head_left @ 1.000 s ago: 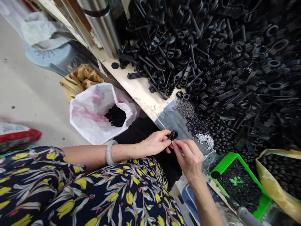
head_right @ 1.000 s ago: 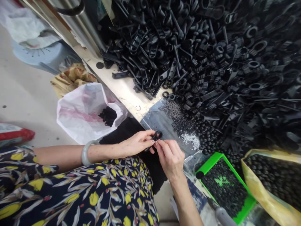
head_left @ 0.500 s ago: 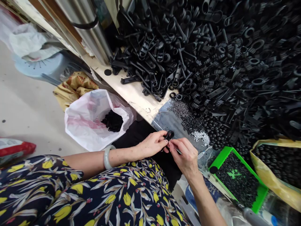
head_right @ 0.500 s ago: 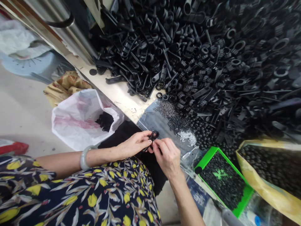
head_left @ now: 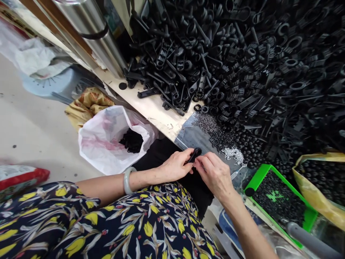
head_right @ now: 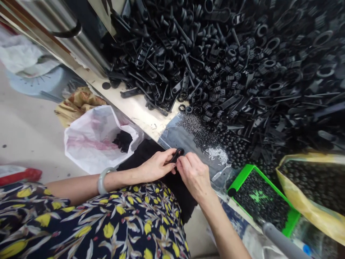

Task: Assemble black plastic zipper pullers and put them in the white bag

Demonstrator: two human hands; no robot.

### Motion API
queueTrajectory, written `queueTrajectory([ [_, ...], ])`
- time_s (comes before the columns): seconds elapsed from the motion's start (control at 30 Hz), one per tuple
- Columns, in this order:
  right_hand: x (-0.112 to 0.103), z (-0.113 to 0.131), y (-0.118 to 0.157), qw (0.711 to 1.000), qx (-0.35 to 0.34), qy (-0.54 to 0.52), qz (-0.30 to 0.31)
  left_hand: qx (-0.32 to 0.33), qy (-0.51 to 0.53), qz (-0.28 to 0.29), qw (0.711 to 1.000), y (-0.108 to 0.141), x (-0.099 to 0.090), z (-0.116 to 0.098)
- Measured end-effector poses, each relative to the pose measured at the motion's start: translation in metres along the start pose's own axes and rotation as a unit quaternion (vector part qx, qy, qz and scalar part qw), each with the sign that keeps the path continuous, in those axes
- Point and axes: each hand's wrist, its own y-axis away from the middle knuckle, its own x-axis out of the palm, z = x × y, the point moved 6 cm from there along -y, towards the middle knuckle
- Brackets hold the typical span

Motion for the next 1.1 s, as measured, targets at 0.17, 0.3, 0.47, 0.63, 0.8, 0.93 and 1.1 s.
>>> queueTrajectory([
  [0.17, -0.002, 0.006, -0.01, 0.996, -0.046, 0.069, 0.034, 0.008, -0.013, 0.001, 1.0, -0.001, -0.001, -0.002],
  [0.3, -0.002, 0.007, -0.013, 0.994, -0.059, 0.068, 0.063, 0.0, 0.029, 0.012, 0.999, -0.002, 0.0, 0.002],
  [0.47, -0.002, 0.007, -0.01, 0.995, -0.053, 0.06, 0.051, -0.025, 0.09, 0.002, 0.996, -0.005, 0.004, 0.013],
  [0.63, 0.0, 0.005, -0.005, 0.996, -0.046, 0.063, 0.033, -0.021, 0.108, -0.001, 0.994, -0.005, 0.006, 0.014],
  [0.8, 0.0, 0.004, -0.007, 0.996, -0.046, 0.062, 0.047, -0.016, 0.077, -0.011, 0.997, -0.005, 0.003, 0.011],
  [0.93, -0.002, 0.006, -0.011, 0.994, -0.051, 0.074, 0.056, -0.01, 0.048, -0.021, 0.999, -0.005, 0.001, 0.006],
  [1.1, 0.001, 0.013, -0.013, 0.991, -0.044, 0.117, 0.05, 0.012, 0.033, -0.038, 0.999, -0.003, 0.0, 0.0],
])
